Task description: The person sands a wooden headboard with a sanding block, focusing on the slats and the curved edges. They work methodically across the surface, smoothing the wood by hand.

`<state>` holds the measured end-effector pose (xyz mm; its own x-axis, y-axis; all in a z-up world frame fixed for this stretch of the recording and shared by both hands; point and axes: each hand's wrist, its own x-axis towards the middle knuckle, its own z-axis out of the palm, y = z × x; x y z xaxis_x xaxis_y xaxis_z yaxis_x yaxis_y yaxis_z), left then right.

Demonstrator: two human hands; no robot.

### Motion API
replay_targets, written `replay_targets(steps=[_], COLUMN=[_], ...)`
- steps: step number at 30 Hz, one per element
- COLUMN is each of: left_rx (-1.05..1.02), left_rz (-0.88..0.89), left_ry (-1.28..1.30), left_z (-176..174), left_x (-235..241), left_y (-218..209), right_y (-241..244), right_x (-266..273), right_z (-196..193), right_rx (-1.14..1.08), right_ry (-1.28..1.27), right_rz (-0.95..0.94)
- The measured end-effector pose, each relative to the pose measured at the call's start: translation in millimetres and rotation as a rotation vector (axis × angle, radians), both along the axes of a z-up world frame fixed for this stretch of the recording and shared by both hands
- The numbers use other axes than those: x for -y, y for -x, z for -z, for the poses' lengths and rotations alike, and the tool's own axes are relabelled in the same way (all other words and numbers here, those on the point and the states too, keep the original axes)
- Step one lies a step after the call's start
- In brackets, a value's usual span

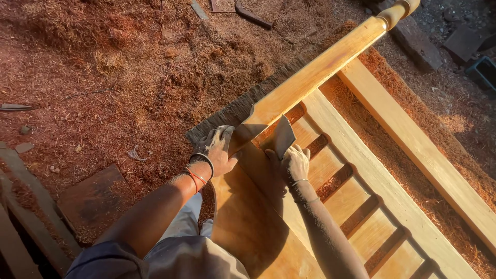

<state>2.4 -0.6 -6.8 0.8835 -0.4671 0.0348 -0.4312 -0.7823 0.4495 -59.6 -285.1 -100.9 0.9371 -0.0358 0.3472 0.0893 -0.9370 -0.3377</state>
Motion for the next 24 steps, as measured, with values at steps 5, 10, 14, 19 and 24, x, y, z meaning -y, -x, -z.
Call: replay_targets(steps=[5, 10, 14, 19, 24], left_rx=[-0.076, -0.041, -0.087, -0.036, -0.092], left_rz=[0.011, 0.009, 0.014, 0.035, -0.012], left_ry=[-0.047, -0.027, -0.048, 0.015, -0.018], left_z=[-8, -1, -1, 15, -2], left_x=[1, 3, 1, -1, 3], left_y=[-5, -1, -1, -5, -1], right_y=[27, 2, 14, 34, -7], right_x=[2, 4, 0, 2, 10], right_z=[-56, 9, -18, -51, 47], right_rx=[-0.086, 0.018, 0.083, -0.212, 0.088], right_ry=[0.054, 0.1, 0.047, 0.081, -0.105], right_rz=[0.012, 0.118, 0.027, 0.059, -0.064])
